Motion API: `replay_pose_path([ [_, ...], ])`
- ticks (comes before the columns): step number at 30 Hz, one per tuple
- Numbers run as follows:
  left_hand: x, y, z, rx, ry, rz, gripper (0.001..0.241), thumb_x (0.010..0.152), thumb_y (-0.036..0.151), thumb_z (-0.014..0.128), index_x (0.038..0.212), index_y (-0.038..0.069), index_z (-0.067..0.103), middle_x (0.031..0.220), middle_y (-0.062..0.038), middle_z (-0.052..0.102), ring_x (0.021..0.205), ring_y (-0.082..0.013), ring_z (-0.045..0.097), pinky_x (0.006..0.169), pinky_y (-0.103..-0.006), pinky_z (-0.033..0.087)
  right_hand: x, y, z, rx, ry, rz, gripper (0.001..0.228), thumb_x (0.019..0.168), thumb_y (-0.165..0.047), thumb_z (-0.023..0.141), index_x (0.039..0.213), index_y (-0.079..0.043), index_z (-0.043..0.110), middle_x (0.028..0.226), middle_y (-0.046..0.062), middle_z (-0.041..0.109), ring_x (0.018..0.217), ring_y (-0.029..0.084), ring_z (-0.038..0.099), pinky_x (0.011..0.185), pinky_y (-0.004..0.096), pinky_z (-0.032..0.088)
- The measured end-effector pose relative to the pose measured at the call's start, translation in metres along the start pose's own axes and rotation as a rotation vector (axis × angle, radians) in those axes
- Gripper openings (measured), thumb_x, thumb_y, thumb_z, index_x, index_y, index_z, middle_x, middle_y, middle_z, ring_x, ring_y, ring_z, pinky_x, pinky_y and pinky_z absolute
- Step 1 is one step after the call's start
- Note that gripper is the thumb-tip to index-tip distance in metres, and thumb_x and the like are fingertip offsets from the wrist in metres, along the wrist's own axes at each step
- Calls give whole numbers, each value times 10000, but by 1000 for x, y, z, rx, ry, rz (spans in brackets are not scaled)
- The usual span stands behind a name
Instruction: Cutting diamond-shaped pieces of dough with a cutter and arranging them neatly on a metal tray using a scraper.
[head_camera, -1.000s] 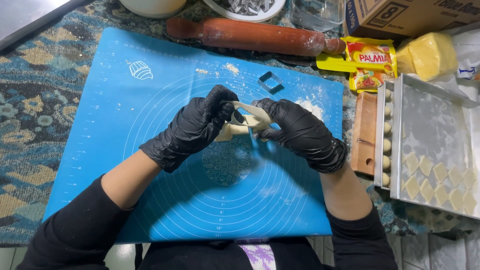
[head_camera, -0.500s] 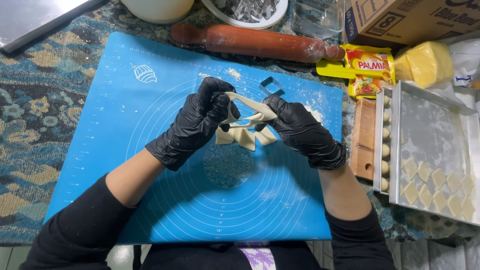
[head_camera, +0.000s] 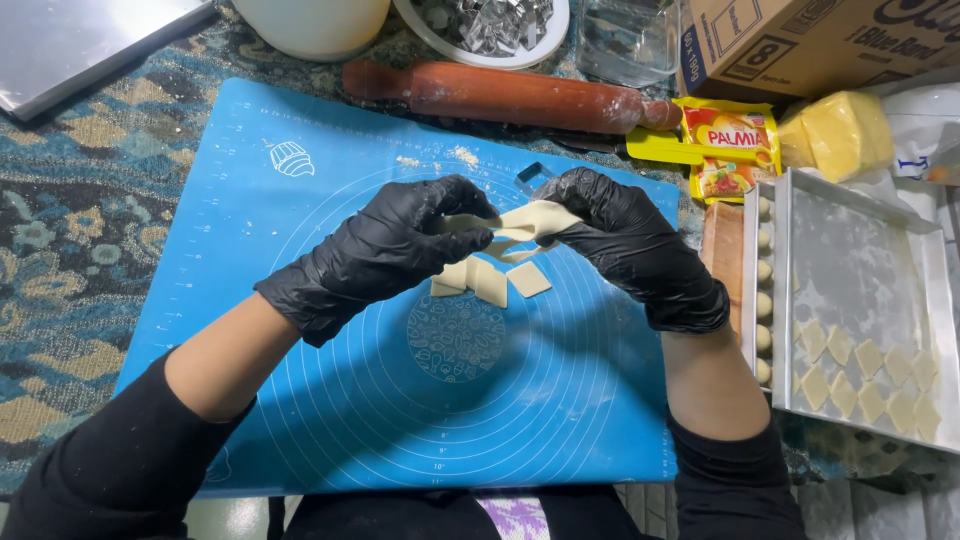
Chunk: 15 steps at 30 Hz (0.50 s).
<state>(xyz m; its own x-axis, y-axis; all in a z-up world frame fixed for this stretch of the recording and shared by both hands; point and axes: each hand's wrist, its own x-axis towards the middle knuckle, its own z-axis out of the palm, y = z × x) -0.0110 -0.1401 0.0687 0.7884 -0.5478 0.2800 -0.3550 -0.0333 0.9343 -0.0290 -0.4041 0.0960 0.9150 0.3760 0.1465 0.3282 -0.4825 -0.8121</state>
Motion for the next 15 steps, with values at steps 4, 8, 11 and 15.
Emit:
replay_pose_path([
  [4,-4,19,-4,101,-147,-146,427,871,227,811,1205,-15,702,996,-294,741,958,-458,744,828,-508,605,5,-30,3,379,-40,148,180,916,-48,747,1089,-15,709,1036,205,787,934,244,797,828,338,648],
  [8,1,-10,13,120,-77,-176,397,860,286,835,1155,43,726,855,-165,756,703,-250,720,700,-388,611,2,-52,7,472,-19,155,170,981,-23,651,1135,-3,721,1130,227,766,1061,270,760,955,371,623],
  [11,6,-43,11,-57,99,-233,356,940,330,774,1144,46,709,856,-100,722,753,-170,691,671,-352,570,-3,-48,1,561,-13,181,315,941,33,660,1255,52,639,1197,267,723,1100,323,746,980,439,628],
  [15,9,-36,-19,-150,247,-264,331,1002,368,660,1169,82,658,920,-126,719,761,-186,683,700,-318,586,-18,-27,-12,889,97,335,305,968,43,595,1268,87,633,1255,348,677,1184,450,684,1064,431,563],
])
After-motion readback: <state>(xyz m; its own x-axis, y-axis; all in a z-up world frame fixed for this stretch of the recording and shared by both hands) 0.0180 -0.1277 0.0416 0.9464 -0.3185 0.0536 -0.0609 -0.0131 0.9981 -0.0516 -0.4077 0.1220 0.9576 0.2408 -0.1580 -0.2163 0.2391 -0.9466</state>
